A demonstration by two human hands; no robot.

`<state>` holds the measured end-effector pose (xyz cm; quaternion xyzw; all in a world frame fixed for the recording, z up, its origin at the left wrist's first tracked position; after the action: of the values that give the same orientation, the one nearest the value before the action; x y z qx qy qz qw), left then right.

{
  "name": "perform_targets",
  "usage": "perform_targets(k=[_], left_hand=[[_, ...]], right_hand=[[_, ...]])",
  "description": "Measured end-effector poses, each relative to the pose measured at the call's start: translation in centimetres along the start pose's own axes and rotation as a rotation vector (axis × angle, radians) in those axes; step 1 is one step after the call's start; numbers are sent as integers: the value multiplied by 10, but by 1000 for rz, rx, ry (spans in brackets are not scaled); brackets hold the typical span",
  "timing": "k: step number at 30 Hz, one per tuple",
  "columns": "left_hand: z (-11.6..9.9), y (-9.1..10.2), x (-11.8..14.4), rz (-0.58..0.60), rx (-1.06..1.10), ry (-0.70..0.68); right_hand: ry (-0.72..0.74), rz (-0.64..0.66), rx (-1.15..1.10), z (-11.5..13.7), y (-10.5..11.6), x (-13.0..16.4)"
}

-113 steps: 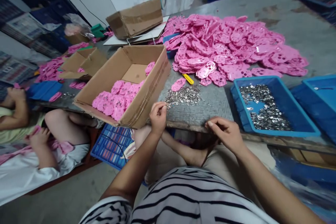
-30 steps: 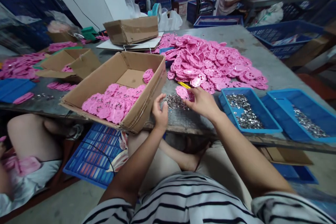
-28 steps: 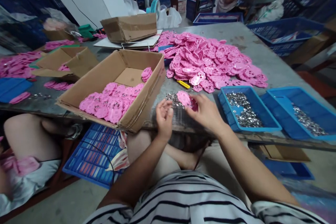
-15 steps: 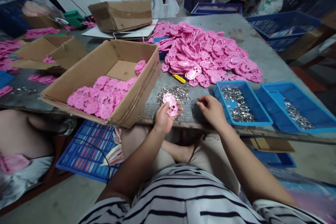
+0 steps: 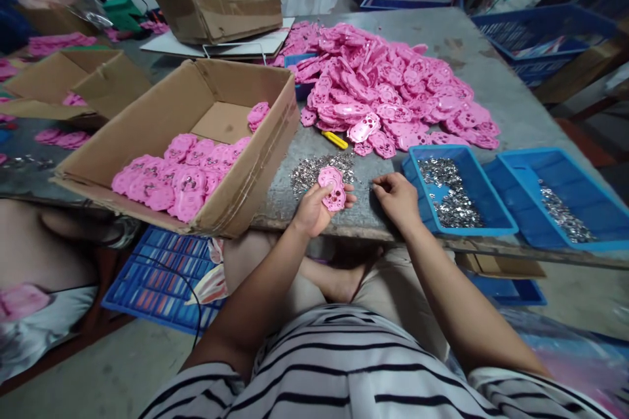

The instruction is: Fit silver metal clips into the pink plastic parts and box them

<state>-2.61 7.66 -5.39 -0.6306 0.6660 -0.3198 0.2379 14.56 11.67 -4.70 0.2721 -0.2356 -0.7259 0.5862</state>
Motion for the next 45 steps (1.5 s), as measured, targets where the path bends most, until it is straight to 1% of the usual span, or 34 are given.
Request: perform_targets(k=[5,7,10,14,19,23,25,29,32,38,42,45], left_hand=[[1,0,-2,-28,2,18],[1,0,-2,-33,0,28],[1,1,0,-31,-14,31],[-1,4,7,-18,-16,-2],[-1,9,14,-29,16,-26],[0,5,14,-39,-74,-68],[1,1,16,-85,-181,-115],[3,-4,29,-239,-430,-197],[5,-6,39,-271,-522,-212],[5,1,45,-320,-617,-203],[-2,-1,48,-346,-622,-234],[-4,-5,49,-332,-559,-205]], right_hand=[[62,62,113,5,-6,1],[77,80,124,6,-7,1],[78,83,42,4,-5,2],[36,35,-140,-3,0,5],[52,26,-187,-5,2,8],[90,53,-270,0,4,10],[82,103,-326,5,4,16],[9,300,-431,18,-1,38],[-43,410,-475,29,-2,53],[-93,535,-562,40,-5,60],[-235,604,-731,38,-13,62],[-320,590,-783,34,-15,64]])
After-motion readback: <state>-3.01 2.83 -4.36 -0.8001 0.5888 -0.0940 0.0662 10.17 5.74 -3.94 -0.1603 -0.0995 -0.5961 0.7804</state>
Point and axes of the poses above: each hand's wrist, its own x-axis away from the middle knuckle, its own y-axis out of the back of the hand, z = x × y, the point moved 6 cm from there along -x, towards the middle knuckle, and after that the axes turned 10 degrees about -y, right-handed, at the moved point
